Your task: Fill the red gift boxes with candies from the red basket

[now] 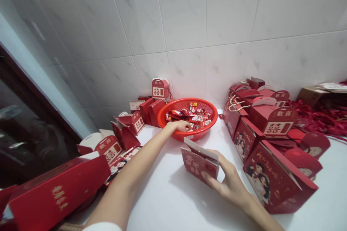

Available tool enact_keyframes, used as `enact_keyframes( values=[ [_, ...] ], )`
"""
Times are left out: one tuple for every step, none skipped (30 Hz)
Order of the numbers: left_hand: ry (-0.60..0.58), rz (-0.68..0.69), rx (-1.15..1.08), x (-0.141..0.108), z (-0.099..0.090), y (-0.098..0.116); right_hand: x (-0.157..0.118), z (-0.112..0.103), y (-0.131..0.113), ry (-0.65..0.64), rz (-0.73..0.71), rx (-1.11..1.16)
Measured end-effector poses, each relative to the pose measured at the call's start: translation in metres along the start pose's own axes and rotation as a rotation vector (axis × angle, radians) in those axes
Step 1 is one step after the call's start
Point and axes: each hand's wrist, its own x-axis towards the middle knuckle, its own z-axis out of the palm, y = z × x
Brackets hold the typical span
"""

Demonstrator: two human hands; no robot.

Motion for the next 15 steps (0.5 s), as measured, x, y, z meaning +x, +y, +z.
enact_keyframes(
  values=[
    [0.008, -0.008, -0.007, 0.0003, 0.0003, 0.0, 0.0003, -0.0002, -0.0005, -0.003, 0.005, 0.003],
    [0.018, -0.016, -0.016, 0.0007, 0.0006, -0.0001, 0.0006, -0.0005, -0.001, -0.007, 0.008, 0.006],
    [0.03, -0.021, -0.027, 0.0012, 0.0008, -0.0004, 0.0008, -0.0007, -0.0015, -0.011, 0.011, 0.01],
    [0.044, -0.026, -0.038, 0.0016, 0.0011, -0.001, 0.0011, -0.0009, -0.0019, -0.014, 0.011, 0.016],
    [0.06, -0.029, -0.052, 0.002, 0.0015, -0.0018, 0.0013, -0.001, -0.0021, -0.016, 0.012, 0.02],
    [0.077, -0.032, -0.067, 0.0023, 0.0019, -0.0028, 0.0014, -0.0011, -0.0022, -0.02, 0.011, 0.023],
    [0.096, -0.035, -0.083, 0.0025, 0.0023, -0.0038, 0.0013, -0.0012, -0.002, -0.023, 0.01, 0.024],
    [0.119, -0.036, -0.1, 0.0026, 0.0028, -0.0047, 0.001, -0.0013, -0.0016, -0.024, 0.009, 0.024],
    [0.146, -0.034, -0.119, 0.0025, 0.0033, -0.0053, 0.0006, -0.0014, -0.0012, -0.029, 0.012, 0.022],
    [0.178, -0.03, -0.139, 0.0022, 0.0037, -0.0057, 0.0001, -0.0014, -0.0007, -0.033, 0.014, 0.022],
    [0.213, -0.023, -0.16, 0.0018, 0.0041, -0.0056, -0.0004, -0.0015, -0.0003, -0.036, 0.017, 0.022],
    [0.247, -0.014, -0.182, 0.0014, 0.0043, -0.0053, -0.0008, -0.0015, 0.0, -0.036, 0.019, 0.023],
    [0.28, -0.004, -0.207, 0.001, 0.0044, -0.0047, -0.001, -0.0016, 0.0001, -0.037, 0.02, 0.022],
    [0.313, 0.006, -0.233, 0.0007, 0.0043, -0.004, -0.0011, -0.0016, 0.0001, -0.036, 0.02, 0.021],
    [0.347, 0.015, -0.26, 0.0006, 0.0041, -0.0033, -0.0009, -0.0017, -0.0001, -0.032, 0.017, 0.02]
  ],
)
